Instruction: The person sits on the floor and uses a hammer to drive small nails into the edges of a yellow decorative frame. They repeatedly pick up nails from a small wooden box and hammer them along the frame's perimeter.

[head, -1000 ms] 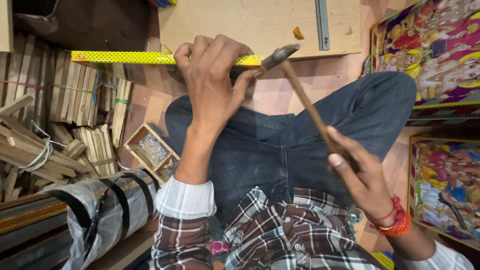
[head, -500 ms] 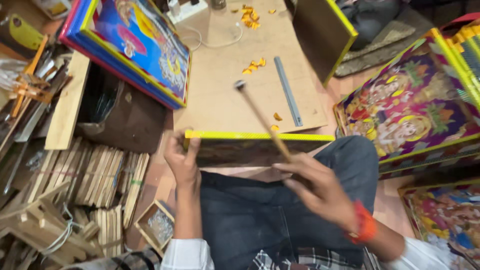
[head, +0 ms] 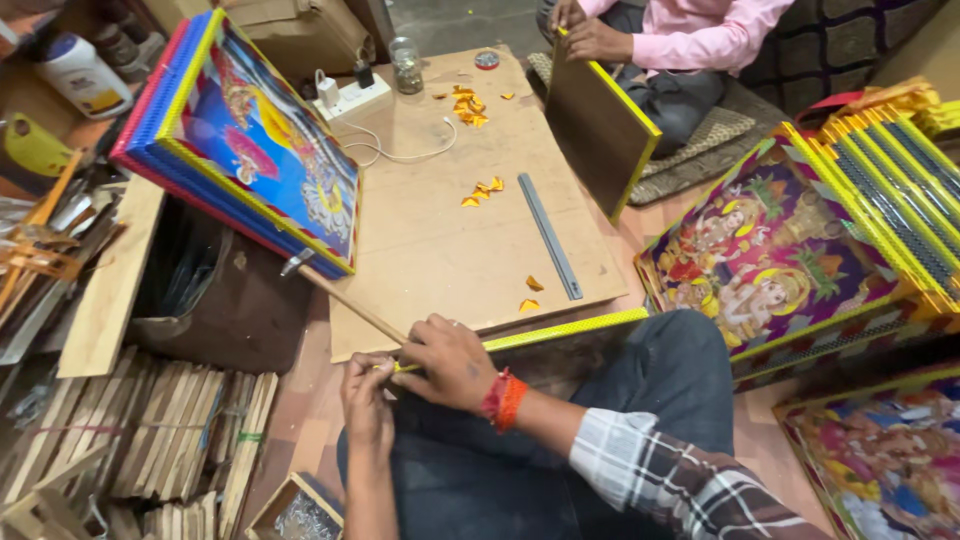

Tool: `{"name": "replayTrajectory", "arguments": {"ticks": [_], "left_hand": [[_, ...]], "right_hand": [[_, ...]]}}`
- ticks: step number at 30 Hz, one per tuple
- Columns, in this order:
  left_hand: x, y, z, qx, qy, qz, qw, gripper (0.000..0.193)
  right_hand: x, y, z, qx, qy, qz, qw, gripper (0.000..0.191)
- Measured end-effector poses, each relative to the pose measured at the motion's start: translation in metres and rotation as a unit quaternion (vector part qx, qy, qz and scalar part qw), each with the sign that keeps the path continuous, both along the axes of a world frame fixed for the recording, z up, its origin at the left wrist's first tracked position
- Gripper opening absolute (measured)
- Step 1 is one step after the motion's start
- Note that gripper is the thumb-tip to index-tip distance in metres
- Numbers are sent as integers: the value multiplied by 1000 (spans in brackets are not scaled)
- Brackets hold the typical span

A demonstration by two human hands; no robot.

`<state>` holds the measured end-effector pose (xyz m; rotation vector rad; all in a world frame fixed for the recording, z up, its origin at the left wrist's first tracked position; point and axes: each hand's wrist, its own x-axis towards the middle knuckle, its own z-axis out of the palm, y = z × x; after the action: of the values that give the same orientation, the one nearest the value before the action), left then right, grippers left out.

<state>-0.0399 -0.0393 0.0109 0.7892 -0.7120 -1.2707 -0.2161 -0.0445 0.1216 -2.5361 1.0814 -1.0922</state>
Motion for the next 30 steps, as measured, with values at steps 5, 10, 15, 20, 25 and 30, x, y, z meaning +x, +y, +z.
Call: {"name": "replayTrajectory", "arguments": {"ticks": [5, 10, 15, 20, 25, 30], "left_hand": [[43, 23, 0, 48, -399, 65, 913, 36], [118, 79, -24, 158, -557, 251, 776, 39], [136, 119, -52, 254, -690, -5, 678, 39], [125, 127, -60, 346, -687, 70, 635, 29], [141, 145, -69, 261, -674, 150, 674, 23], [152, 157, -83, 178, -688, 192, 677, 25]], "right_hand": [[4, -3, -7, 14, -17, -22, 1000, 24], [2, -5, -8, 5, -16, -23, 1000, 25], [7, -7, -10, 11, -28, -17, 999, 24], [10, -11, -14, 9, -17, -11, 1000, 26], [17, -13, -18, 12, -20, 4, 1000, 28], [26, -11, -15, 14, -8, 0, 1000, 24]]}}
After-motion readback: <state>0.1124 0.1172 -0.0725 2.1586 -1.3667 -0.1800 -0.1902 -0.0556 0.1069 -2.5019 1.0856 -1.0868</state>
